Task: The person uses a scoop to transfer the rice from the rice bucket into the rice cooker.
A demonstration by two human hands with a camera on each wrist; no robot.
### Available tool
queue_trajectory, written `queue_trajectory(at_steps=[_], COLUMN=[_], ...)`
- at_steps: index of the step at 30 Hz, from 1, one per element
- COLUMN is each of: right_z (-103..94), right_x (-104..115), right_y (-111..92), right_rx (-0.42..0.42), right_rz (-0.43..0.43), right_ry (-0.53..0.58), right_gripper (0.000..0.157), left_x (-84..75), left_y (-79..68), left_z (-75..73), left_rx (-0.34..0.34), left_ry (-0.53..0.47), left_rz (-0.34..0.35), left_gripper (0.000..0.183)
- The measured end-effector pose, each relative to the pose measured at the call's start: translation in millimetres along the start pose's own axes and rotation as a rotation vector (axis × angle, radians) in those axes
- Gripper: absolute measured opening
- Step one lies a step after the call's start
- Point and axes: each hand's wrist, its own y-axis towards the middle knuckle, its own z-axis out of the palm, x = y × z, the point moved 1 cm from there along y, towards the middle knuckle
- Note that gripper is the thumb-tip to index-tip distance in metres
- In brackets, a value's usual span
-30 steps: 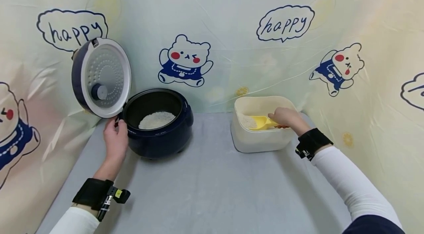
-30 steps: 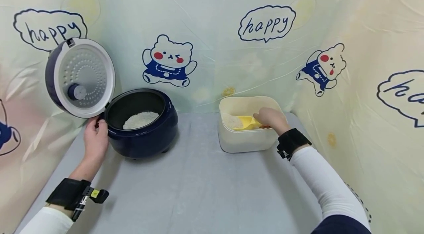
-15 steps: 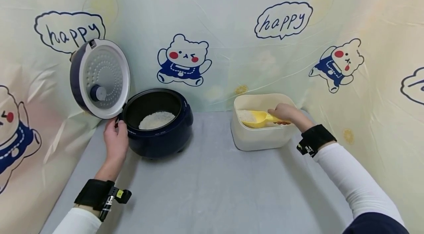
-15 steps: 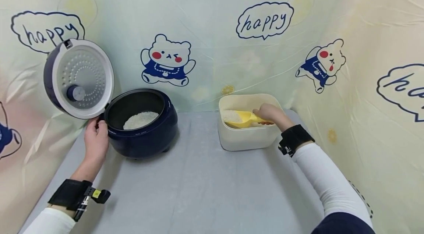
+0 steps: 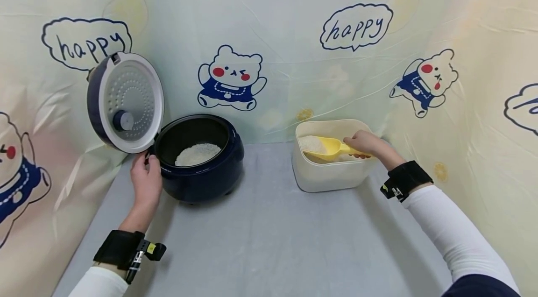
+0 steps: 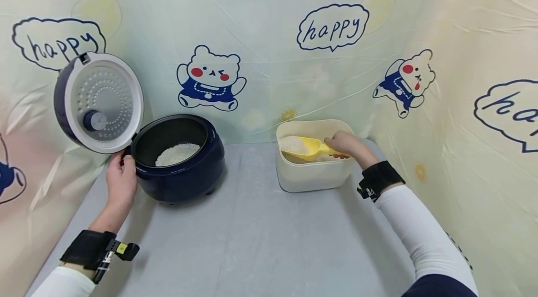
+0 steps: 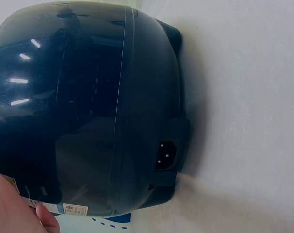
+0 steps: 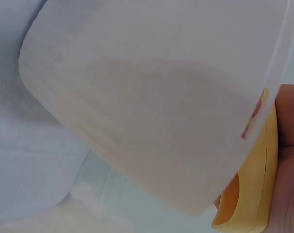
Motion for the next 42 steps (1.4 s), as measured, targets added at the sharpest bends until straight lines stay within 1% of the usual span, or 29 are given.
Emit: queue_trajectory(at_steps=[4, 10, 13, 17, 22, 28, 34, 42], right_z=[-6.3, -19.2, -24.2, -27.3, -29.2, -30.2, -29.1, -27.7], right_x=[-1, -3, -8, -14, -20, -22, -20, -10], right_y=[-4, -11, -13, -16, -21, -23, -23, -20], right_rx=[-0.005, -0.005, -0.007, -0.009, -0.021, -0.045, -0.053, -0.051], right_rz=[-0.024, -0.044, -0.053, -0.043, -0.037, -0.014, -0.018, -0.032], right_ry=[0.025, 0.027, 0.042, 0.068, 0.097, 0.146, 0.158, 0.182], right_gripper=[0.047, 0.049, 0.05, 0.05, 0.051, 0.053, 0.056, 0.055], left_x=[1.1, 1.6, 0.0, -0.7, -0.5, -0.7, 0.3, 0.6], left_y=[-0.3, 0.3, 0.8, 0.1, -1.2, 1.0, 2.6, 1.3], left_z=[-0.6, -0.7, -1.1, -0.4, 0.1, -0.4, 0.2, 0.9], left_rx=[0.001, -0.003, 0.0, -0.005, -0.006, -0.011, -0.024, -0.023], left_ry=[0.0, 0.0, 0.009, 0.014, 0.009, 0.005, 0.001, -0.007], left_rz=[0.001, -0.001, -0.009, -0.006, -0.001, 0.009, 0.032, 0.033], left_gripper=[0.053, 0.053, 0.054, 0.053, 0.052, 0.053, 0.051, 0.051])
